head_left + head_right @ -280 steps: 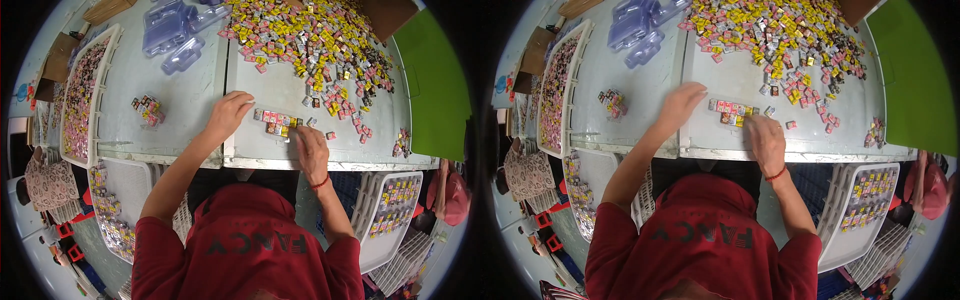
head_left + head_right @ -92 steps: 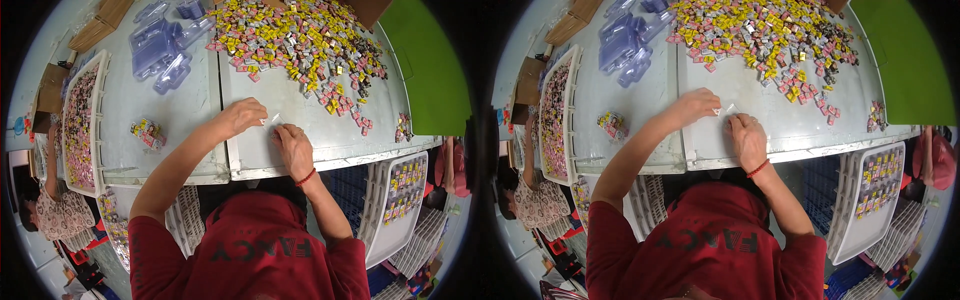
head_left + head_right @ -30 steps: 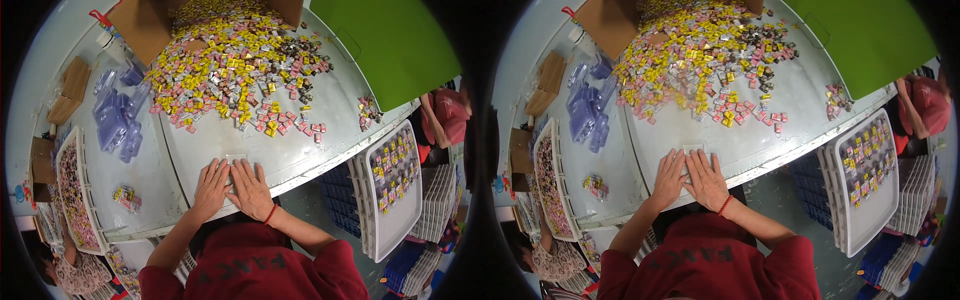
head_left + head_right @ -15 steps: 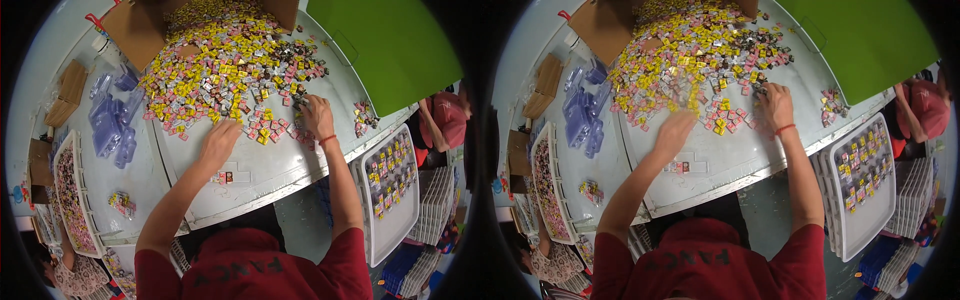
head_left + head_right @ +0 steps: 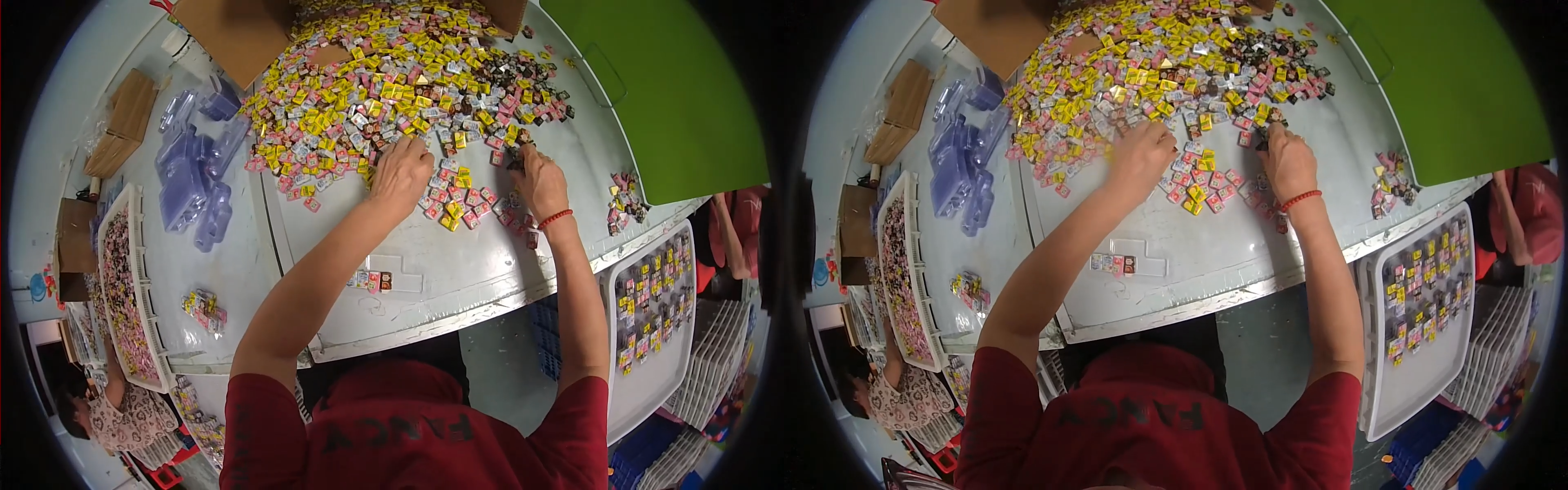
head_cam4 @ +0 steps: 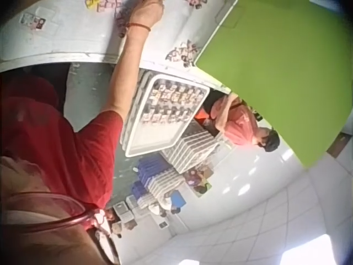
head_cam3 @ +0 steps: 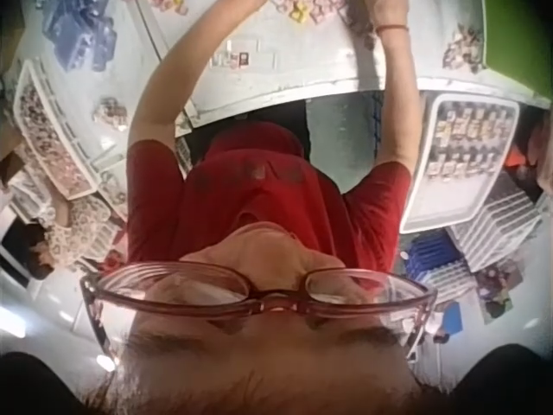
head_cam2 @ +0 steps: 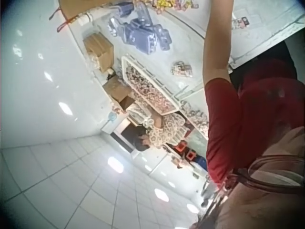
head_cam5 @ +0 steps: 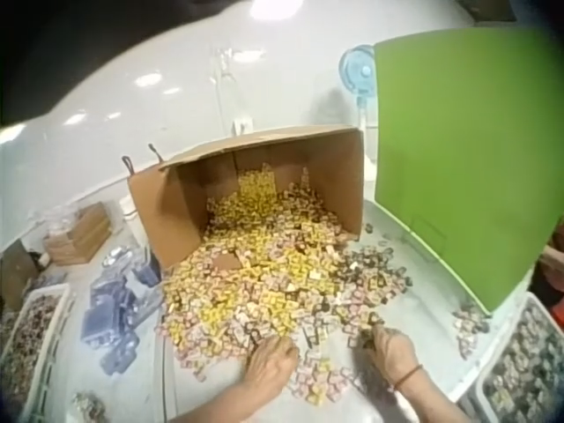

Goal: Organizing small colorful toy components into plastic trays and placing the filled trays into a collection crate.

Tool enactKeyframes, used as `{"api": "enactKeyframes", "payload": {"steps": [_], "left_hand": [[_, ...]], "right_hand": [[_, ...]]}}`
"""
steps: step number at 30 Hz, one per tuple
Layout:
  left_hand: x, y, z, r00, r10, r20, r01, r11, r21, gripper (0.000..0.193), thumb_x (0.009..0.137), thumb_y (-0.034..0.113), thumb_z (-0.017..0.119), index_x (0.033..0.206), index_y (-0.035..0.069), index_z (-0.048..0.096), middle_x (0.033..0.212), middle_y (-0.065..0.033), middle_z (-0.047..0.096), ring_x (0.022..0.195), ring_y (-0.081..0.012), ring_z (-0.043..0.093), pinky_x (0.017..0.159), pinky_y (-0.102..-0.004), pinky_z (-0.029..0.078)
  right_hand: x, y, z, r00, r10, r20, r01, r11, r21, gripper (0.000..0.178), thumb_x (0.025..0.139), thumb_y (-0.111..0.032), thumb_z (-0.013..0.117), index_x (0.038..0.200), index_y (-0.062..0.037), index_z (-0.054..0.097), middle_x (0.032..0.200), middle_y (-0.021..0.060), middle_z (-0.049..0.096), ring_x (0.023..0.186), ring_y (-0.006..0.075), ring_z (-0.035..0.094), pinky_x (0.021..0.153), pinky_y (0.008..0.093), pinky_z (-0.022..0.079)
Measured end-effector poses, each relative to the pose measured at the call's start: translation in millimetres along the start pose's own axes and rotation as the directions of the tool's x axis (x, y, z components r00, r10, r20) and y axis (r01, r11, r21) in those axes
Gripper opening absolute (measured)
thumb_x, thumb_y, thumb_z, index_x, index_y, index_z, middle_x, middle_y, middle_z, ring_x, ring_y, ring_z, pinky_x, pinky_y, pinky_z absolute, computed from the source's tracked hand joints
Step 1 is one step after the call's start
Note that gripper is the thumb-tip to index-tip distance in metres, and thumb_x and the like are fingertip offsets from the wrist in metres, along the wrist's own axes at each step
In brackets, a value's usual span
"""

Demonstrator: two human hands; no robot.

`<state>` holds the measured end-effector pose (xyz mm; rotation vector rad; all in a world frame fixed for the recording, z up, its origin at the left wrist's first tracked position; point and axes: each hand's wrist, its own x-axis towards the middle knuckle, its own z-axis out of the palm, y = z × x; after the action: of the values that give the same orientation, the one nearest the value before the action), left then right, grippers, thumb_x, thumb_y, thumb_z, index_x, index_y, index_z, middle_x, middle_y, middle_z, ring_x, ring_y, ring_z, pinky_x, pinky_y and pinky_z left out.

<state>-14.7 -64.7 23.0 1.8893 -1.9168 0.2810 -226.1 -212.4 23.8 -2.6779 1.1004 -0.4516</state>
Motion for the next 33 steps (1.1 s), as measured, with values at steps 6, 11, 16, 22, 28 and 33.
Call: {"api": "enactKeyframes", "payload": {"steps": [6, 11, 16, 22, 28, 33], "left_hand": [[-12.6, -1.4, -7.7, 0.995, 0.087, -0.044, -0.089, 0.995, -0.051, 0.012, 0.072, 0.003, 0.060, 0.082, 0.000, 0.063, 0.093, -0.0118, 0.058, 0.092, -0.0268, 0.054, 0.079, -0.0383, 0.046], [-25.8, 2.0, -7.4, 0.992, 0.121, -0.043, -0.123, 0.990, -0.066, 0.015, 0.074, 0.004, 0.058, 0.087, 0.003, 0.065, 0.093, -0.0107, 0.061, 0.097, -0.0264, 0.054, 0.080, -0.0374, 0.045], [-35.0, -13.6, 2.9, 0.995, 0.023, -0.093, -0.030, 0.997, -0.070, 0.015, 0.075, 0.006, 0.059, 0.088, 0.004, 0.065, 0.091, -0.0110, 0.062, 0.095, -0.0273, 0.055, 0.080, -0.0385, 0.045], [-47.5, -0.6, -42.0, 0.990, -0.074, -0.117, 0.031, 0.943, -0.331, 0.019, 0.080, 0.012, 0.064, 0.097, 0.004, 0.066, 0.097, -0.0109, 0.064, 0.094, -0.0298, 0.056, 0.086, -0.0405, 0.046], [-128.6, 33.5, -73.3, 0.988, 0.144, -0.060, -0.156, 0.901, -0.404, 0.023, 0.079, 0.012, 0.068, 0.099, 0.004, 0.063, 0.104, -0.0068, 0.063, 0.102, -0.0286, 0.056, 0.090, -0.0373, 0.045], [-155.9, 38.7, -55.2, 0.990, 0.142, 0.027, -0.119, 0.908, -0.401, 0.023, 0.074, 0.008, 0.071, 0.095, 0.004, 0.064, 0.103, -0.0047, 0.063, 0.104, -0.0253, 0.056, 0.090, -0.0335, 0.048]], "right_hand": [[-4.9, -14.2, 2.7, 0.999, 0.046, -0.005, -0.046, 0.997, -0.061, 0.040, 0.074, -0.012, 0.071, 0.108, -0.0054, 0.051, 0.087, 0.0190, 0.065, 0.081, 0.0387, 0.063, 0.070, 0.0462, 0.051], [-15.1, -22.5, -12.5, 0.994, -0.011, -0.108, 0.005, 0.998, -0.055, 0.041, 0.075, -0.012, 0.070, 0.110, -0.0067, 0.050, 0.084, 0.0165, 0.066, 0.078, 0.0354, 0.064, 0.068, 0.0446, 0.051], [-63.8, -96.0, -48.7, 0.991, -0.101, -0.092, 0.117, 0.977, 0.178, 0.043, 0.074, -0.011, 0.072, 0.112, -0.0063, 0.054, 0.082, 0.0134, 0.066, 0.077, 0.0322, 0.065, 0.067, 0.0411, 0.051], [-130.8, -113.1, -1.8, 0.995, -0.100, -0.012, 0.101, 0.992, 0.074, 0.033, 0.076, -0.012, 0.070, 0.107, -0.0054, 0.061, 0.092, 0.0142, 0.062, 0.082, 0.0317, 0.063, 0.069, 0.0383, 0.052], [-138.0, -119.9, 1.2, 0.997, -0.076, -0.021, 0.077, 0.995, 0.063, 0.031, 0.077, -0.012, 0.070, 0.106, -0.0045, 0.063, 0.093, 0.0127, 0.061, 0.084, 0.0319, 0.062, 0.070, 0.0379, 0.052], [-149.1, -121.9, 2.7, 0.992, -0.063, -0.111, 0.068, 0.997, 0.043, 0.031, 0.077, -0.010, 0.071, 0.105, -0.0026, 0.063, 0.101, 0.0161, 0.063, 0.089, 0.0334, 0.063, 0.074, 0.0386, 0.052]]}}
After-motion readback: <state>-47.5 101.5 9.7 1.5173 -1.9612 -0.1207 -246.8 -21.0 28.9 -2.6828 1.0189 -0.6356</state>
